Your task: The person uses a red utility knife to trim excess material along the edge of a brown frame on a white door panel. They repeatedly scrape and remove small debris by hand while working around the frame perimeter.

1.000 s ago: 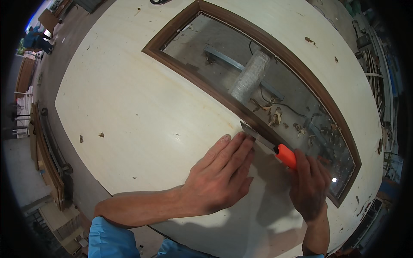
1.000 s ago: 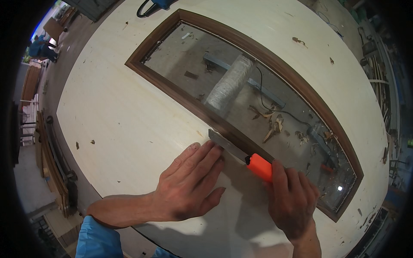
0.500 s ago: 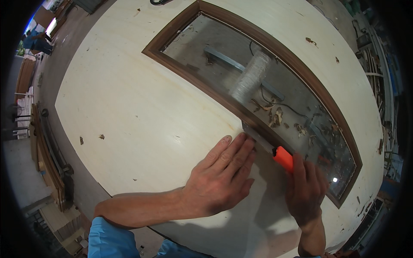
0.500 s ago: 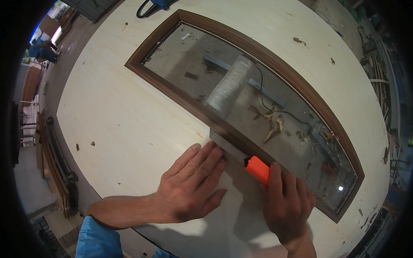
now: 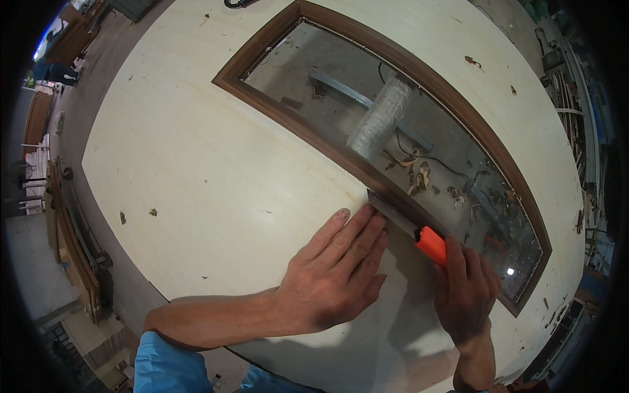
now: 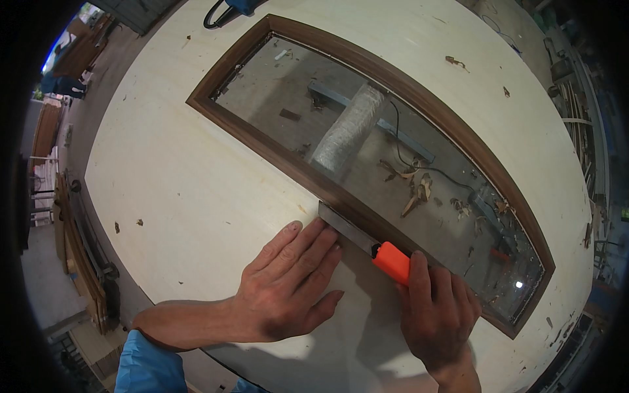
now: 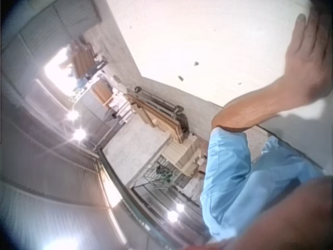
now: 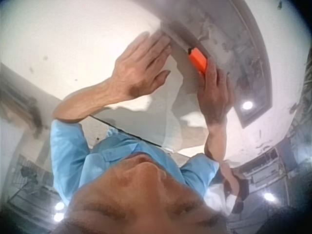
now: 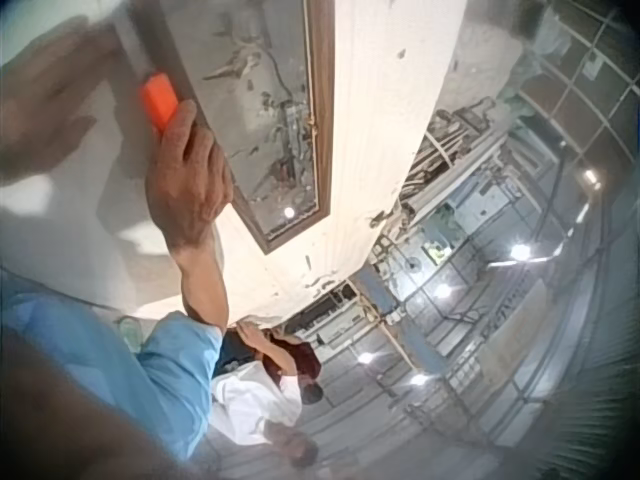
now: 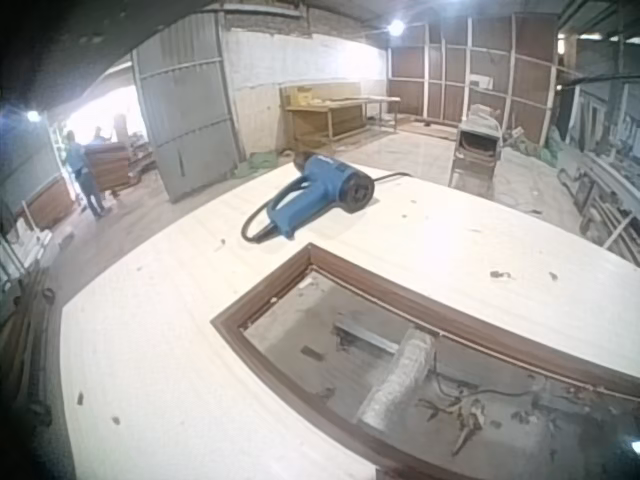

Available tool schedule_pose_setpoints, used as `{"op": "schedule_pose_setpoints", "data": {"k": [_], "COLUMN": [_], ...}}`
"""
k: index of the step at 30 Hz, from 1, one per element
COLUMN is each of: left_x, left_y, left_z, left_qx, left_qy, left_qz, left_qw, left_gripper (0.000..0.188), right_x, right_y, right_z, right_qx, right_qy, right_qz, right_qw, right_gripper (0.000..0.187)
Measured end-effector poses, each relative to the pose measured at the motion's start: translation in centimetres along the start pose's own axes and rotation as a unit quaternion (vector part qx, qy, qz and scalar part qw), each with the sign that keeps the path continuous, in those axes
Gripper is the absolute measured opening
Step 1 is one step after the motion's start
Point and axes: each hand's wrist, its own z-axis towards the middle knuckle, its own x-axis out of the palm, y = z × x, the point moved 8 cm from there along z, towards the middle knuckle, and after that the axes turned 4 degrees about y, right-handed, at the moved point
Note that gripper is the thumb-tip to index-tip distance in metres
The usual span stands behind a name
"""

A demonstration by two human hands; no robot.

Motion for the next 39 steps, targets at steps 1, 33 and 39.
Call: {"op": "schedule_pose_setpoints", "data": {"k": [1,33,39], "left_x": [0.0,0.0,-0.1], "left_y": [0.0,0.1,0.2], "left_z": [0.0,0.0,0.0], "left_qx": [-0.001,-0.005,-0.015], "left_qy": [0.001,0.004,0.003], "left_qz": [0.0,0.001,0.012], "left_qw": [1.0,1.0,1.0], "left_gripper": [0.05,0.056,0.065], "right_x": [0.0,0.2,0.1], "right_y": [0.0,1.3,1.6], "right_z": [0.0,-0.2,-0.1], "right_qx": [-0.001,0.015,0.018], "right_qy": [-0.002,-0.039,-0.014], "right_qz": [0.002,-0.058,-0.03], "right_qw": [1.0,0.997,0.999], "right_gripper": [0.044,0.043,0.04]}}
